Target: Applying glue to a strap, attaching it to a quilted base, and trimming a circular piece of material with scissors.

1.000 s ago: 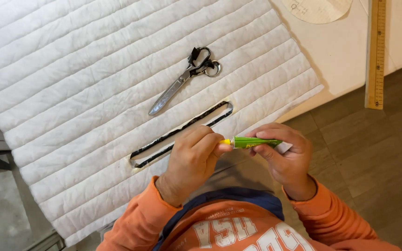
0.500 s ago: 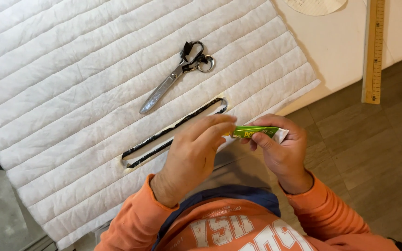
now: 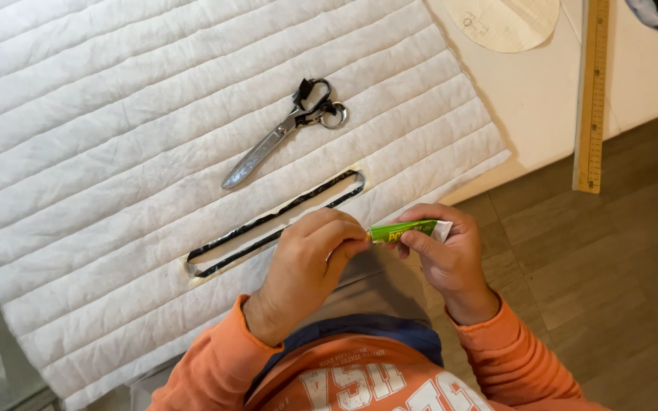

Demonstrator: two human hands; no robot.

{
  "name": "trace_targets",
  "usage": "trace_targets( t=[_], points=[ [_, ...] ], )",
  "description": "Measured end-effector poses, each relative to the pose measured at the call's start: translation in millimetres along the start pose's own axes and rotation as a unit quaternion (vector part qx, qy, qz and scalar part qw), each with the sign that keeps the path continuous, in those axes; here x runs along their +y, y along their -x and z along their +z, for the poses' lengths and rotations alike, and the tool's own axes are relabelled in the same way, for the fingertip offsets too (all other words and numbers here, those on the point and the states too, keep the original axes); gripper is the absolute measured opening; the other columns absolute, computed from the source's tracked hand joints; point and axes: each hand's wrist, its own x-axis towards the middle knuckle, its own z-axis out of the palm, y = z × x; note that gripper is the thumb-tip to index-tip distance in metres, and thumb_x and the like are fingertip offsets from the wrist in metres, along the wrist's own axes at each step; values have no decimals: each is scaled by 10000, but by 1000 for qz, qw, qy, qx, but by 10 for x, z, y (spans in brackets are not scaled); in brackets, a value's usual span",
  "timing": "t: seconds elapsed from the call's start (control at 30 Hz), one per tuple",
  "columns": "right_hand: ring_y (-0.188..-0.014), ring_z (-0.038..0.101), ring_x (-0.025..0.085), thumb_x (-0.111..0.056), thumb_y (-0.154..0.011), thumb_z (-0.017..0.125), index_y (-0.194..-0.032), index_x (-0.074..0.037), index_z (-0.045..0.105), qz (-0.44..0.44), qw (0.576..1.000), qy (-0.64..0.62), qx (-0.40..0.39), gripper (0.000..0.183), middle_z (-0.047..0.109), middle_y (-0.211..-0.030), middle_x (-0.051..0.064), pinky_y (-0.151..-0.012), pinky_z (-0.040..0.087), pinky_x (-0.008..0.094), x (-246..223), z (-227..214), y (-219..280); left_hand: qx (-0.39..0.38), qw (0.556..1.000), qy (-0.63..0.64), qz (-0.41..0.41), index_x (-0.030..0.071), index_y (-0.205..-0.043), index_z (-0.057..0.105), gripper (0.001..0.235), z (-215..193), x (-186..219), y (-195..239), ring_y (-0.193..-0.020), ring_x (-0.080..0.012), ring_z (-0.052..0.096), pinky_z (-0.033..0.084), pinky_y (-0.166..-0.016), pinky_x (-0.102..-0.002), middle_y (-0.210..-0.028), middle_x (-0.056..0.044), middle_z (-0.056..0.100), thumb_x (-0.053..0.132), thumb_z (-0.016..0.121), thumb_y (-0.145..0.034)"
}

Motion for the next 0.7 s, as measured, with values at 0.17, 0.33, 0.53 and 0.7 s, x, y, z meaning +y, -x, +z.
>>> trace_targets(
  t=[0.17,0.33,0.53,0.7],
  points=[
    [-569,704,260,57,-758,798,-962,152,679,3,997,68,-25,254,711,-810,300,-439,578,321,12,-408,-238,38,997,60,-16,54,-1073,705,171,-43,19,355,-785,-245,725,610,-666,-344,-1003,-89,701,52,751,-908],
    [-560,582,133,-37,-1030,721,-957,-41,659,-52,921,137,362,96,642,-748,94,-455,423,242,-144,-1491,-1527,-14,981,155,-117,34,-1026,647,356,-268,169,941,-745,-216,553,455,-710,-344,-855,-76,603,184,333,-1102],
    [-588,769,125,-3,-993,725,-1000,-153,662,4,887,303,349,164,725,-787,55,-426,464,231,-175,-2037,-2034,119,963,193,-149,64,-816,607,275,-390,162,1482,-697,-192,549,432,-657,-303,-783,-78,593,-35,413,-984],
    [-677,764,91,-101,-1026,803,-1260,-114,575,-66,840,475,254,327,735,-981,50,-527,494,256,31,-2840,-2270,175,941,232,-174,16,-933,629,196,-405,205,1548,-694,-178,525,447,-630,-271,-860,-117,580,-69,462,-990]
  ],
)
